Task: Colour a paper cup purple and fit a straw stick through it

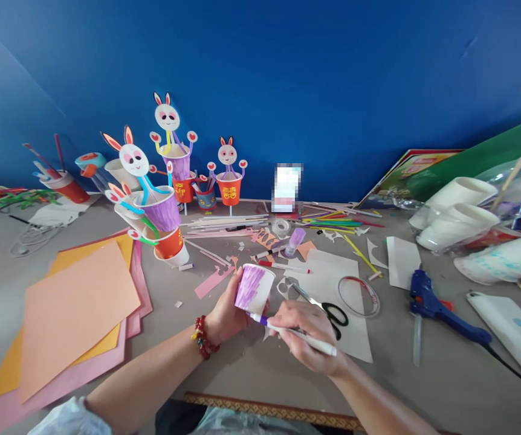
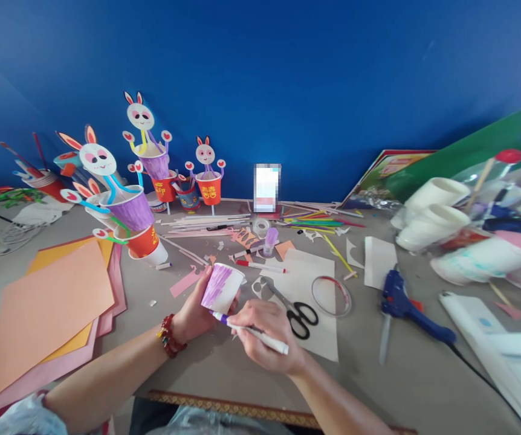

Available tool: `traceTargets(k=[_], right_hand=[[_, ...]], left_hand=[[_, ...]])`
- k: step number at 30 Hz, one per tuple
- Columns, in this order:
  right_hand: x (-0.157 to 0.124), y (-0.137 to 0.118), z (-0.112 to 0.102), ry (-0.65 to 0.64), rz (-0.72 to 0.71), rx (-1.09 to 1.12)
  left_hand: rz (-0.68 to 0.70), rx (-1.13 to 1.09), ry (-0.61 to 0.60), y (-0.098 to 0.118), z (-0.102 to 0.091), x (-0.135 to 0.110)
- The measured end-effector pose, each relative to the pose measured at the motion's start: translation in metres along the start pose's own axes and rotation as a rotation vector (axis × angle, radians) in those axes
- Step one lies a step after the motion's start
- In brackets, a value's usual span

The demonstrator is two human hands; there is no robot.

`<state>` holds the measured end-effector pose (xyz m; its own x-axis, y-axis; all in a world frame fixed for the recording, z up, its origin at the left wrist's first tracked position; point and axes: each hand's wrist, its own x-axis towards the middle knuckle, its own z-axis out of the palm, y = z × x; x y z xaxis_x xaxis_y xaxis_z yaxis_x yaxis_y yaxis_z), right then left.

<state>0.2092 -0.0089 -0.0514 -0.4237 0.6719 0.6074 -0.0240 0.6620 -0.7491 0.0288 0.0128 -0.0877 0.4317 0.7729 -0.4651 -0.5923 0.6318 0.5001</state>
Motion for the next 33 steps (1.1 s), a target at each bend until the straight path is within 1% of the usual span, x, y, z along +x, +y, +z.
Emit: traceTargets(k=[5,11,13,16,17,18,21,22,23,26,27,31,33], right_hand=[[0.0,-0.003,-0.001,0.058,0.037,0.06],[-0.003,0.005,-0.001,0.006,0.028,0.013],[-0.007,0.01,-0.004,0.049,0.071,-0.025],[-0.01,0.015,-0.008,0.164,0.157,-0.083],[-0.01,0.015,-0.009,0.173,0.152,-0.082],[-0.01,0.015,-0.008,0.155,0.13,-0.068],[-0.008,0.013,-0.006,0.043,0.035,-0.008],[-0.008,0.012,-0.006,0.033,0.029,-0.006],[-0.008,0.013,-0.007,0.051,0.044,-0.019],[-0.01,0.015,-0.01,0.169,0.135,-0.084],[-0.011,0.016,-0.011,0.181,0.144,-0.088],[-0.01,0.016,-0.011,0.084,0.056,-0.039],[-0.01,0.015,-0.01,0.13,0.078,-0.072]], left_hand=[[0.029,0.008,0.003,-0.001,-0.001,0.001],[0.002,0.027,-0.017,-0.002,-0.003,0.0],[-0.023,0.026,-0.035,-0.001,-0.002,-0.001],[-0.043,0.022,-0.053,0.0,0.0,-0.001],[-0.041,0.022,-0.055,0.0,0.0,-0.001],[-0.037,0.026,-0.056,-0.001,0.0,-0.001],[-0.028,0.043,-0.064,-0.001,-0.001,-0.001],[-0.028,0.044,-0.068,-0.001,-0.002,-0.001],[-0.032,0.04,-0.074,-0.001,-0.002,-0.001],[-0.057,0.02,-0.085,-0.001,-0.003,0.0],[-0.062,0.02,-0.086,-0.002,-0.003,0.0],[-0.043,0.023,-0.085,-0.002,-0.002,-0.001],[-0.05,0.015,-0.093,-0.002,-0.002,-0.001]])
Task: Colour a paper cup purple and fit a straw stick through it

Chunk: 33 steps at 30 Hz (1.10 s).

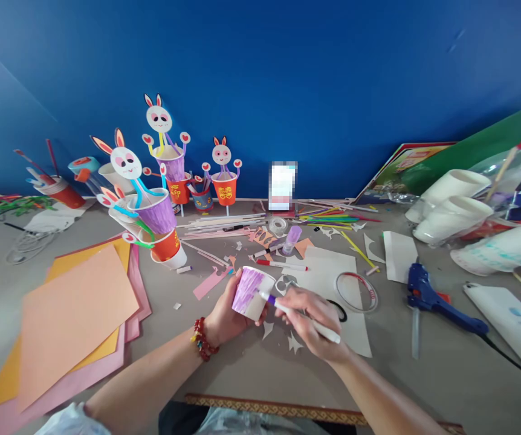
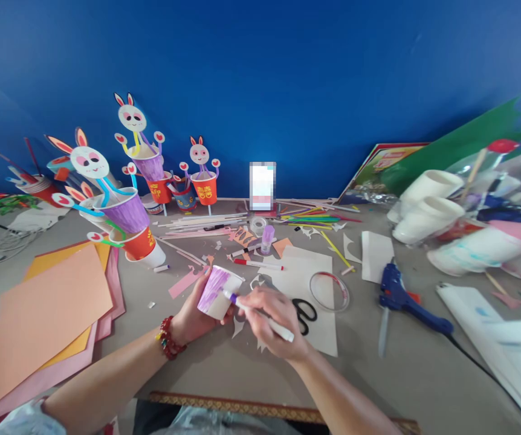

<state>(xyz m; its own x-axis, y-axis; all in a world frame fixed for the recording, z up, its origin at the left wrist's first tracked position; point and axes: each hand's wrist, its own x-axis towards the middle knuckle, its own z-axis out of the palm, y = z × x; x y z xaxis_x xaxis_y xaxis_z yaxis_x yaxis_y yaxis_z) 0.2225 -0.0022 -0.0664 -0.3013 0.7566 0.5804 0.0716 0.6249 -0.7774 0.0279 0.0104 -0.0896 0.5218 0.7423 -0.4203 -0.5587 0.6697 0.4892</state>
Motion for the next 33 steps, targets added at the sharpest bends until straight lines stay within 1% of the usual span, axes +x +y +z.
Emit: traceTargets(k=[2,3,4,6,7,8,11,12,13,16,17,21,22,25,26,30,31,33], right_hand=[[0.0,0.0,0.0,0.075,0.053,-0.038],[0.0,0.0,0.0,0.082,0.062,-0.038],[-0.001,0.0,0.0,0.06,0.05,-0.023],[-0.001,-0.001,0.001,-0.025,-0.01,0.019],[-0.001,-0.001,0.002,-0.048,-0.029,0.028],[-0.001,-0.001,0.002,-0.043,-0.028,0.021],[-0.002,-0.002,0.002,0.065,0.049,-0.045],[-0.001,-0.002,0.002,0.076,0.057,-0.052],[-0.001,-0.003,0.002,0.055,0.044,-0.041],[0.0,-0.006,0.003,-0.068,-0.049,0.032],[0.001,-0.006,0.003,-0.077,-0.057,0.036],[0.001,-0.005,0.003,0.046,0.017,-0.028],[0.001,-0.005,0.003,0.036,0.014,-0.016],[0.001,-0.007,0.005,-0.088,-0.051,0.059],[0.001,-0.008,0.006,-0.106,-0.06,0.065],[0.002,-0.01,0.006,-0.024,-0.014,0.016],[0.002,-0.011,0.007,-0.028,-0.018,0.019],[0.003,-0.011,0.007,-0.085,-0.043,0.038]], left_hand=[[-0.02,-0.001,-0.01,0.001,0.0,0.0],[-0.027,0.001,-0.012,0.001,0.0,0.0],[-0.029,0.004,-0.015,0.001,0.0,0.0],[-0.024,0.003,-0.015,0.001,0.0,0.001],[-0.019,-0.001,-0.013,0.002,0.0,0.001],[-0.015,-0.006,-0.011,0.002,0.0,0.001],[-0.025,-0.015,-0.011,0.002,0.0,0.0],[-0.03,-0.015,-0.009,0.001,0.0,0.001],[-0.032,-0.013,-0.007,0.001,0.0,0.001],[-0.017,-0.01,-0.005,0.0,-0.001,0.002],[-0.009,-0.012,-0.007,0.0,-0.001,0.002],[-0.018,-0.025,-0.011,0.0,-0.002,0.003],[-0.02,-0.023,-0.01,0.0,-0.002,0.003],[-0.013,-0.004,-0.015,-0.001,-0.002,0.003],[-0.006,0.001,-0.015,-0.001,-0.001,0.002],[0.016,0.009,0.028,0.0,0.001,0.002],[0.013,0.012,0.033,0.0,0.001,0.002],[0.008,0.015,0.024,0.0,0.001,0.001]])
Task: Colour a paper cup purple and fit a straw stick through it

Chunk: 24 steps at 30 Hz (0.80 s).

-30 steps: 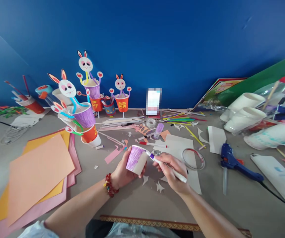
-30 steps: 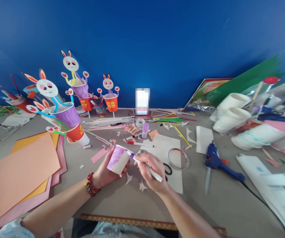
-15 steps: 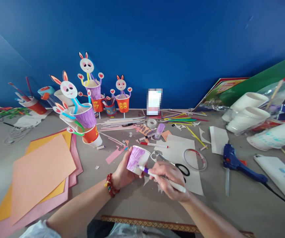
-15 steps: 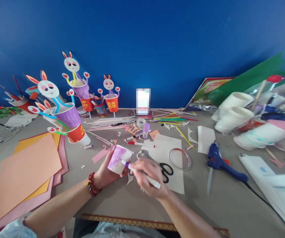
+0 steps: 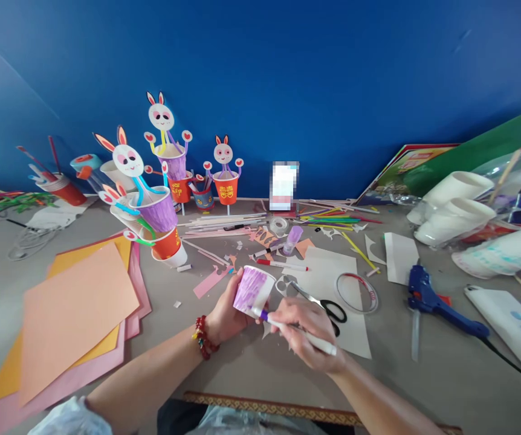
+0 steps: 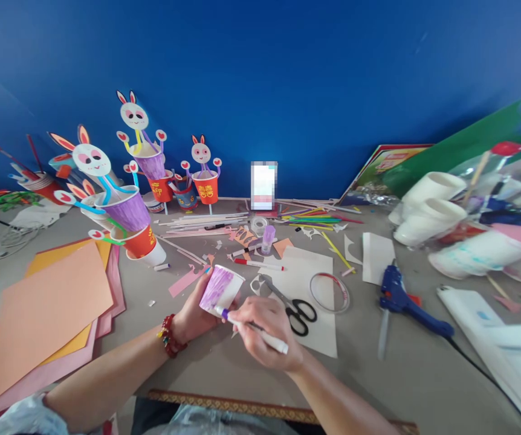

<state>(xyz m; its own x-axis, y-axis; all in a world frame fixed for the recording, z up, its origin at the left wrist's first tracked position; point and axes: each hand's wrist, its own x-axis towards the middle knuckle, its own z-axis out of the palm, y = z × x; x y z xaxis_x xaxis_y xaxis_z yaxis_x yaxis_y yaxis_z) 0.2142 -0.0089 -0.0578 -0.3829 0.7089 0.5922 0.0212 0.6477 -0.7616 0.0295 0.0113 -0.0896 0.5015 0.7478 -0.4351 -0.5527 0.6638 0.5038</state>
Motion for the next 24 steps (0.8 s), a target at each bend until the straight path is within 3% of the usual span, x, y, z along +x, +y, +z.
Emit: traceTargets(k=[7,17,22,24], right_hand=[[0.0,-0.001,0.001,0.009,-0.023,-0.013],[0.0,-0.001,0.0,-0.046,-0.039,0.011],[-0.007,0.012,-0.008,0.171,0.139,-0.078],[-0.007,0.012,-0.008,0.16,0.129,-0.071]], left_hand=[[0.027,0.012,0.04,-0.001,-0.001,0.001],[0.013,-0.007,-0.001,-0.001,-0.002,0.001],[-0.05,-0.035,-0.029,0.003,0.0,-0.001],[-0.055,-0.036,-0.035,0.003,0.0,-0.001]])
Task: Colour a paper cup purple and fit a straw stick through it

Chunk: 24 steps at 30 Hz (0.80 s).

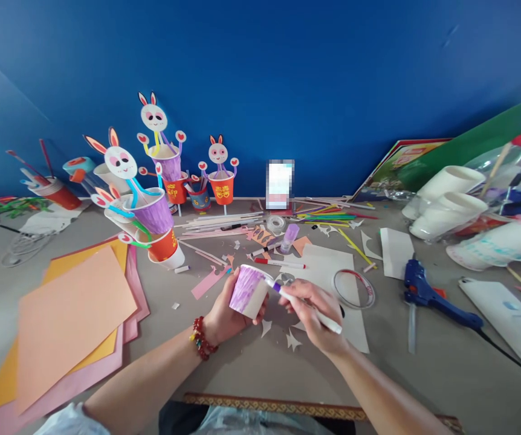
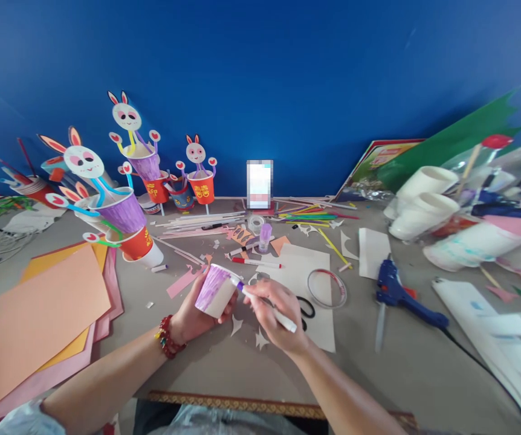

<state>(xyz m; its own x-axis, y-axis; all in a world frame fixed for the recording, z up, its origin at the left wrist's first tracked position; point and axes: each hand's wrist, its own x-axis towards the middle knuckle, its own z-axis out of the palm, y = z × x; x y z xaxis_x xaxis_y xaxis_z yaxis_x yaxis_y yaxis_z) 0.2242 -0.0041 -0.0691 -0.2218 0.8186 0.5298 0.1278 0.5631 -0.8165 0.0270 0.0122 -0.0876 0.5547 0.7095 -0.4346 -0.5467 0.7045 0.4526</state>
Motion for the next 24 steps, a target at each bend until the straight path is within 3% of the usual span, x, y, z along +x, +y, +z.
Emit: traceTargets(k=[4,8,13,17,22,24], right_hand=[[0.0016,-0.0043,0.0042,-0.125,-0.126,0.07],[0.0003,-0.0034,0.004,0.015,-0.022,0.01],[-0.002,-0.0028,0.0054,-0.098,-0.09,0.059],[-0.0024,-0.0025,0.0055,0.032,-0.006,-0.002],[-0.0004,-0.006,0.0069,-0.156,-0.141,0.109],[0.0008,-0.0066,0.006,-0.119,-0.134,0.077]], left_hand=[[0.019,0.004,-0.028,-0.0001,0.0,-0.0002],[0.016,-0.008,-0.048,0.0,0.0013,-0.0018],[-0.003,-0.021,-0.064,-0.0003,-0.0004,-0.0014],[-0.002,-0.035,-0.076,-0.0007,-0.0018,-0.0007],[-0.004,-0.016,-0.097,-0.0006,-0.0018,-0.0008],[0.001,-0.02,-0.098,0.0001,-0.0012,-0.001]])
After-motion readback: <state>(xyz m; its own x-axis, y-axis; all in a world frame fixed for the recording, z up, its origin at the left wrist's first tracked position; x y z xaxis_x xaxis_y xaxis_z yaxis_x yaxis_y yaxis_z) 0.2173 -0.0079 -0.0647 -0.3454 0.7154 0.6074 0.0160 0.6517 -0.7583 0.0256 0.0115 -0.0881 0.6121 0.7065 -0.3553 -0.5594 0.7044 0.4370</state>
